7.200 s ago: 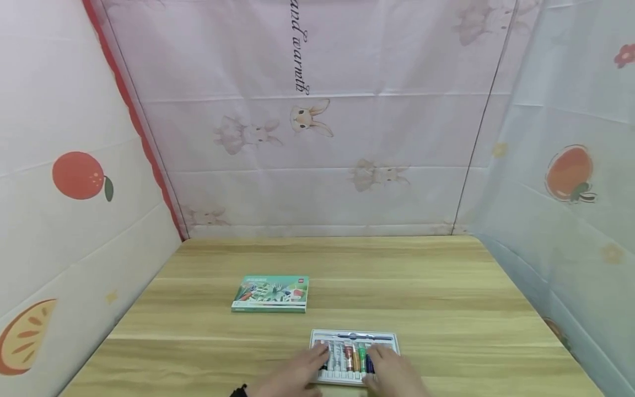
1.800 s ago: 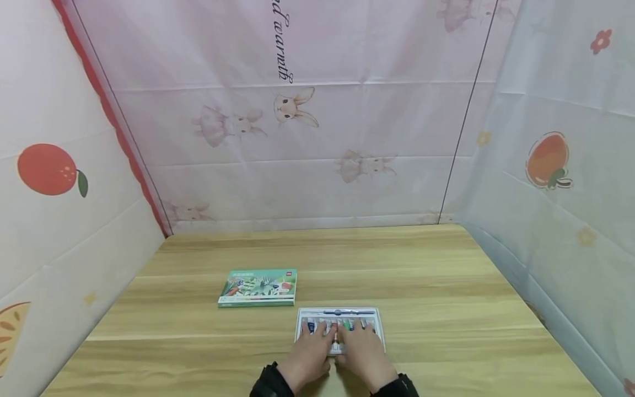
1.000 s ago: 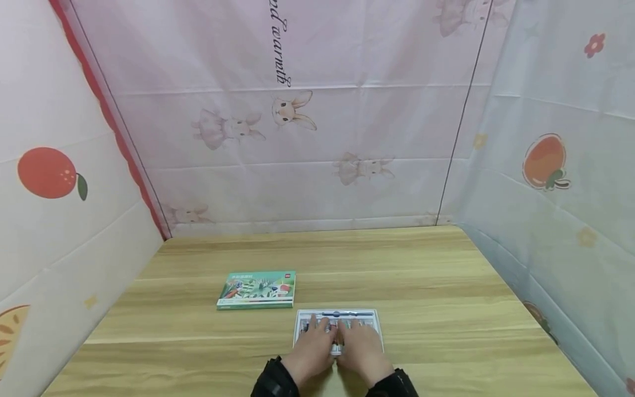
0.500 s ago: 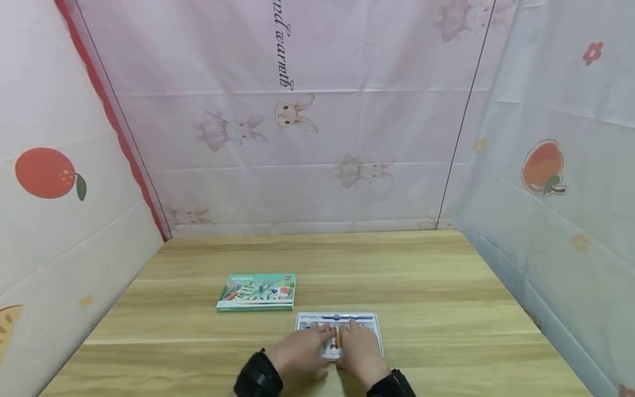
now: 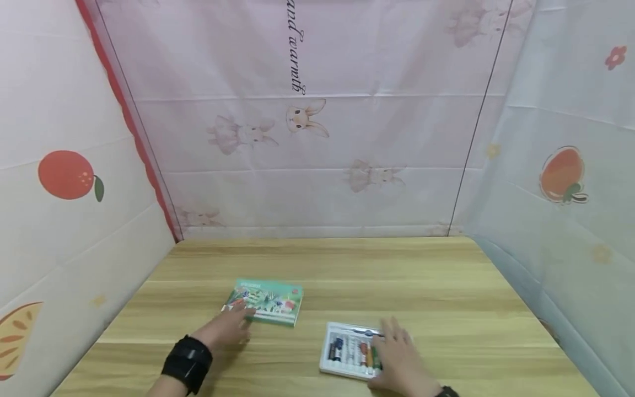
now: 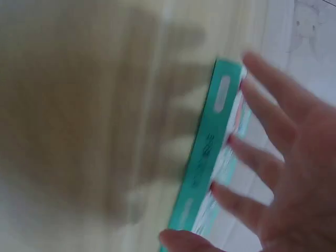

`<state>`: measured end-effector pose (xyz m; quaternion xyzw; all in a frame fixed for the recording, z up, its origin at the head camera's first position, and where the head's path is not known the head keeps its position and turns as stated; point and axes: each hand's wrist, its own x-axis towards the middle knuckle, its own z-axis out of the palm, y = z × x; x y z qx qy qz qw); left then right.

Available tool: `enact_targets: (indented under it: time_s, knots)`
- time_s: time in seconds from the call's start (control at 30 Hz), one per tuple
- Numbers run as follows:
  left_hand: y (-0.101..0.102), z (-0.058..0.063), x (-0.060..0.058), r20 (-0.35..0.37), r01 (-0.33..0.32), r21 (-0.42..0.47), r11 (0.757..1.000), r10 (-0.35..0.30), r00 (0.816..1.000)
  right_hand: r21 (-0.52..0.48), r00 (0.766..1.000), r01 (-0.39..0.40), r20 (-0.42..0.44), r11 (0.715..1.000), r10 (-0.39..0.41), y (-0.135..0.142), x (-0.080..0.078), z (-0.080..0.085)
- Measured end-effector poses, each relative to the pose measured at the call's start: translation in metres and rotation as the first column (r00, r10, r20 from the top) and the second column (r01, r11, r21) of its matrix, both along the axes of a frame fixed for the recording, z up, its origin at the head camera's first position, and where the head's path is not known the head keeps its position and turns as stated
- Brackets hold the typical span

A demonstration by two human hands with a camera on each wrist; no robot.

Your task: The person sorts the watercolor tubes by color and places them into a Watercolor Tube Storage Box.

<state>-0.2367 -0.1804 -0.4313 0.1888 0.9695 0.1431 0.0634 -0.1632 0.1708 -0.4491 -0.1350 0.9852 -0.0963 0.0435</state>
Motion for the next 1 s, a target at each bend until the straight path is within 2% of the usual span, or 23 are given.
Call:
enact_targets:
  time_s: [0.07, 0.13, 0.23, 0.33, 0.4, 0.5, 0.6, 0.8, 1.0]
  knots:
    - [0.000, -0.001, 0.010, -0.045, 0.095, 0.039, 0.995, -0.093, 0.995, -0.033, 0.999, 0.045, 0.030, 0.998, -0.044, 0.020, 0.003, 0.002]
    - [0.006, -0.003, 0.020, -0.107, 0.180, 0.055, 0.982, -0.173, 0.979, -0.036, 0.995, 0.091, 0.041, 0.995, -0.090, 0.035, 0.005, 0.004]
    - [0.017, -0.009, 0.030, -0.131, 0.236, 0.092, 0.967, -0.223, 0.966, -0.024, 0.990, 0.135, 0.037, 0.991, -0.134, 0.046, 0.006, 0.006]
    - [0.027, -0.017, 0.032, -0.134, 0.225, 0.137, 0.965, -0.207, 0.969, -0.015, 0.991, 0.123, 0.048, 0.992, -0.123, 0.046, 0.005, 0.006]
    - [0.032, -0.023, 0.032, -0.153, 0.218, 0.121, 0.968, -0.199, 0.968, -0.013, 0.992, 0.104, 0.076, 0.995, -0.102, 0.042, 0.005, 0.004]
    - [0.041, -0.026, 0.032, -0.205, 0.231, 0.077, 0.970, -0.212, 0.956, 0.004, 0.991, 0.093, 0.101, 0.996, -0.093, 0.037, 0.006, 0.001]
    - [0.049, -0.024, 0.032, -0.240, 0.221, 0.044, 0.974, -0.205, 0.949, 0.015, 0.991, 0.092, 0.093, 0.996, -0.093, 0.033, 0.007, 0.003]
    - [0.056, -0.022, 0.034, -0.239, 0.152, -0.009, 0.988, -0.150, 0.959, 0.020, 0.996, 0.066, 0.061, 0.998, -0.068, 0.025, 0.007, 0.008]
    - [0.059, -0.022, 0.036, -0.257, 0.144, -0.033, 0.989, -0.147, 0.955, 0.033, 0.999, 0.038, 0.033, 0.999, -0.040, 0.022, 0.004, 0.005]
